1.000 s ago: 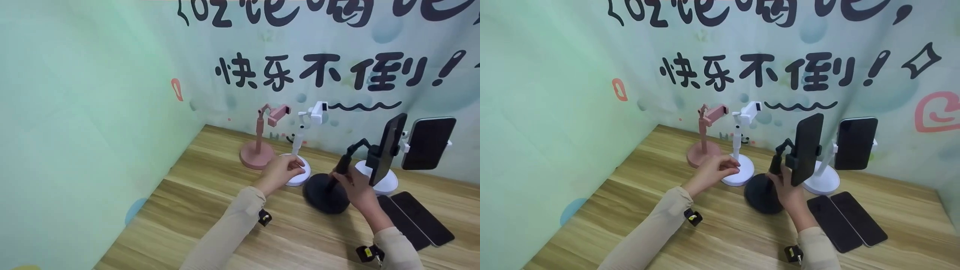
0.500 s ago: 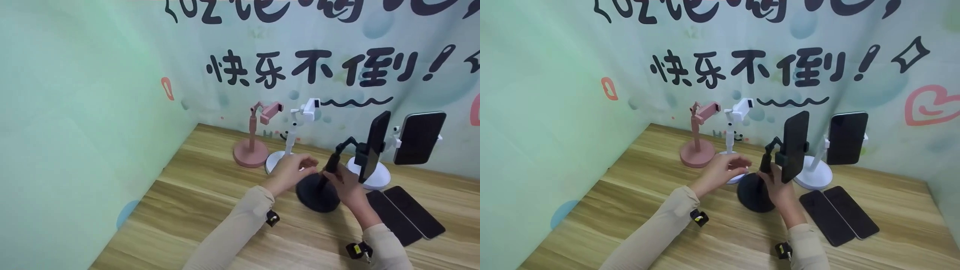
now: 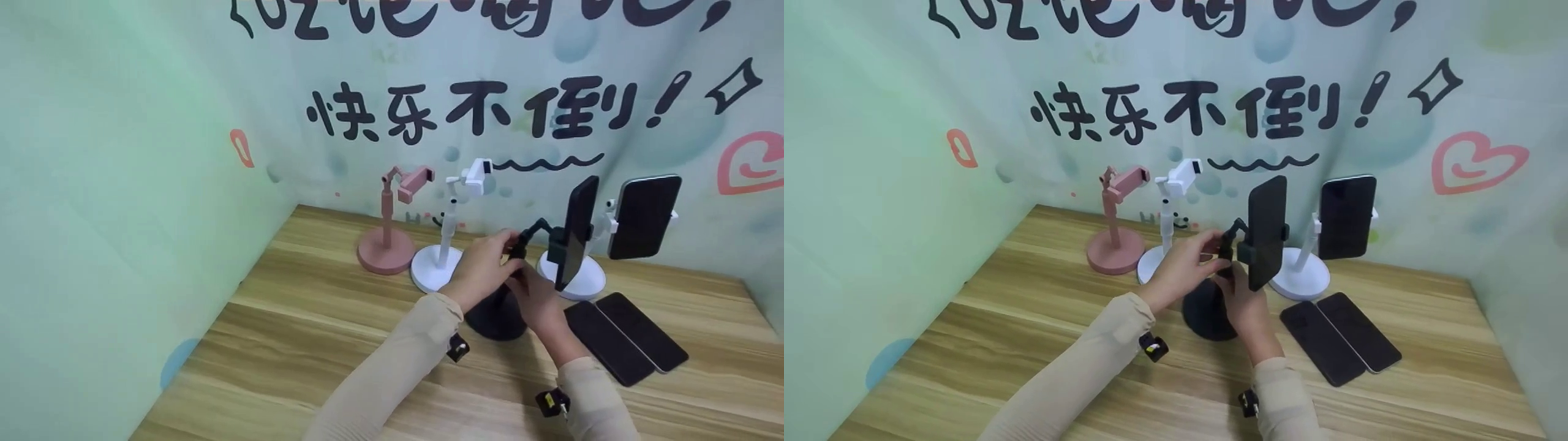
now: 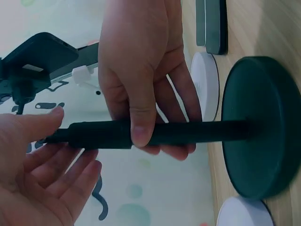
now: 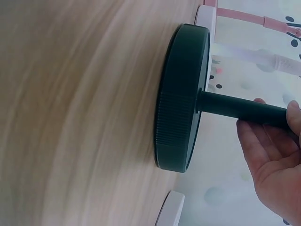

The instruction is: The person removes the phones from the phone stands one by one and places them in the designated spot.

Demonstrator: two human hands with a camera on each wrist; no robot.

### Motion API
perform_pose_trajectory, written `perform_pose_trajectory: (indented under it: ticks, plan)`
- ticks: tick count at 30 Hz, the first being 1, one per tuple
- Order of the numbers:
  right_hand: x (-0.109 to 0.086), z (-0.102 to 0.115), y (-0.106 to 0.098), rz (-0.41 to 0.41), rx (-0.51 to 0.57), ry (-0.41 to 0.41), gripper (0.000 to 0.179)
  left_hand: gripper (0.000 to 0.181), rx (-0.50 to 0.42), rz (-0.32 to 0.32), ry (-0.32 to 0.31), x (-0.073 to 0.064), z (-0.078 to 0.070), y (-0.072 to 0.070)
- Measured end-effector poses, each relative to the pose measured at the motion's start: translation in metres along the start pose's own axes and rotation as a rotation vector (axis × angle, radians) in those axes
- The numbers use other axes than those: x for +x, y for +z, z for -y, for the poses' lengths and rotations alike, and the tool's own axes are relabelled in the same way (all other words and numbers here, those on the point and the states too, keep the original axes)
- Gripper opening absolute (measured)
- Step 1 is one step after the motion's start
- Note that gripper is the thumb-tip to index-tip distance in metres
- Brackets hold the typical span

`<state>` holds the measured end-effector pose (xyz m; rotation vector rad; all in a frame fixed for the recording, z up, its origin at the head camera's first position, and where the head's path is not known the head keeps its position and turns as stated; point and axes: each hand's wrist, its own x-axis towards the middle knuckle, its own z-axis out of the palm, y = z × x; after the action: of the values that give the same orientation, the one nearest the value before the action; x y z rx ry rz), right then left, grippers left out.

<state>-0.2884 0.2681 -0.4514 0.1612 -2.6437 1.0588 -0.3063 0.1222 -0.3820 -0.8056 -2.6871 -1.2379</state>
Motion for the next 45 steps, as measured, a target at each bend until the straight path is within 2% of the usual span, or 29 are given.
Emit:
perform_pose_trajectory:
  ticks: [9,18,26,29,32,35,38,41,45]
  plan:
    - [-0.001,-0.001,0.004,-0.001,0.002,0.038,0.035,0.025,0.02,0.009,-0.055,0.008,0.007,0.009]
    - [-0.004,0.0,0.005,-0.061,0.023,0.016,0.031,0.025,-0.001,0.016,-0.027,0.008,0.006,0.009]
    - [-0.004,0.002,0.009,-0.062,0.043,0.057,0.027,0.024,0.006,-0.003,-0.01,0.008,0.007,0.01]
    - [-0.007,0.001,0.007,-0.043,0.12,0.054,0.032,0.024,-0.002,0.005,-0.023,0.008,0.006,0.01]
    - [-0.012,0.0,0.0,-0.058,0.203,0.051,0.038,0.023,0.034,0.012,-0.031,0.011,0.003,0.008]
    - [-0.021,0.0,-0.013,-0.106,0.284,0.112,0.041,0.02,0.087,0.034,-0.037,0.012,-0.001,0.003]
    - [-0.027,0.005,-0.028,-0.204,0.455,0.179,0.039,0.024,0.122,0.041,-0.038,0.008,-0.009,-0.005]
    - [-0.034,0.014,-0.043,-0.313,0.6,0.199,0.04,0.032,0.137,0.003,-0.03,-0.002,-0.019,-0.018]
    - [-0.042,0.025,-0.058,-0.371,0.742,0.169,0.04,0.03,0.132,-0.077,0.024,-0.018,-0.038,-0.032]
